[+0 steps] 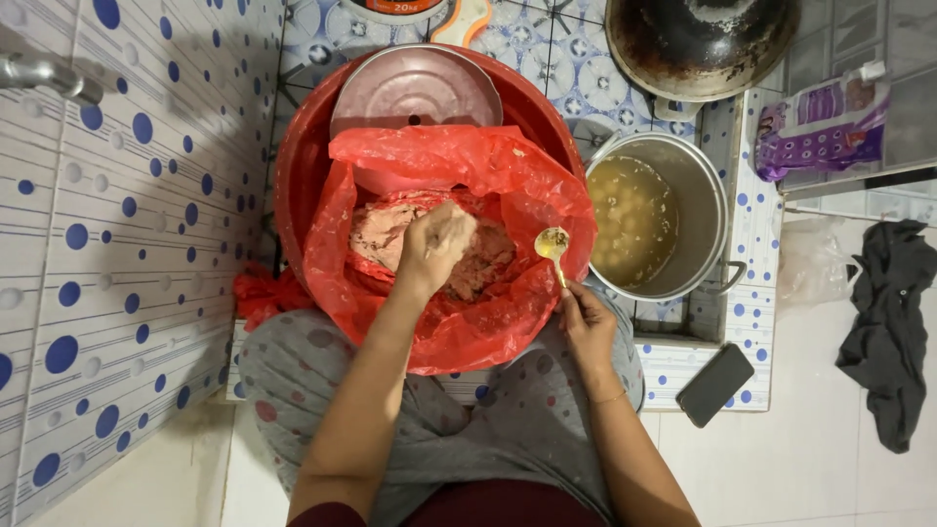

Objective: The person scoops a pinkish meat mixture from a red plastic bag using a spoon and drops it into a pot of boiling liquid. The person repeats this process multiple times throughout the clip.

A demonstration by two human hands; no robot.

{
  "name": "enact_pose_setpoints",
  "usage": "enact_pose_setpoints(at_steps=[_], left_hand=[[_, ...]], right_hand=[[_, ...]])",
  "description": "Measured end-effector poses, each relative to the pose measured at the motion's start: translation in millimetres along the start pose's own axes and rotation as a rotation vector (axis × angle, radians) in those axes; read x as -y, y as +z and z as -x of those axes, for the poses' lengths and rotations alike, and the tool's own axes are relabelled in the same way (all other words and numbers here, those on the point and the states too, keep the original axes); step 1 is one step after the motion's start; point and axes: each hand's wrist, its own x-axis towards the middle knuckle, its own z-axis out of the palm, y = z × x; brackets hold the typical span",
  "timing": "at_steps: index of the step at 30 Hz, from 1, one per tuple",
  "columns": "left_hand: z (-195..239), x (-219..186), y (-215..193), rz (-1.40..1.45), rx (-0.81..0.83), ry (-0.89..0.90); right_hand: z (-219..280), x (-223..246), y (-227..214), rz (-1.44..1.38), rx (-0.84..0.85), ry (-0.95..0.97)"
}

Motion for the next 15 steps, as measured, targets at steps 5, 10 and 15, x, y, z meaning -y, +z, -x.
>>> enact_pose_setpoints(at_steps=[5, 10, 15], left_hand=[[17, -14, 18, -0.785, 0.011, 0.287], [0, 13, -12, -0.836, -0.022, 0.273], [2, 18, -20, -0.917, -0.061, 0.227]], right_hand=[[-1, -6, -1, 0.021, -0.001, -0.031], [0, 6, 1, 0.037, 0.002, -0.038], [0, 7, 2, 0.013, -0.005, -0.032]])
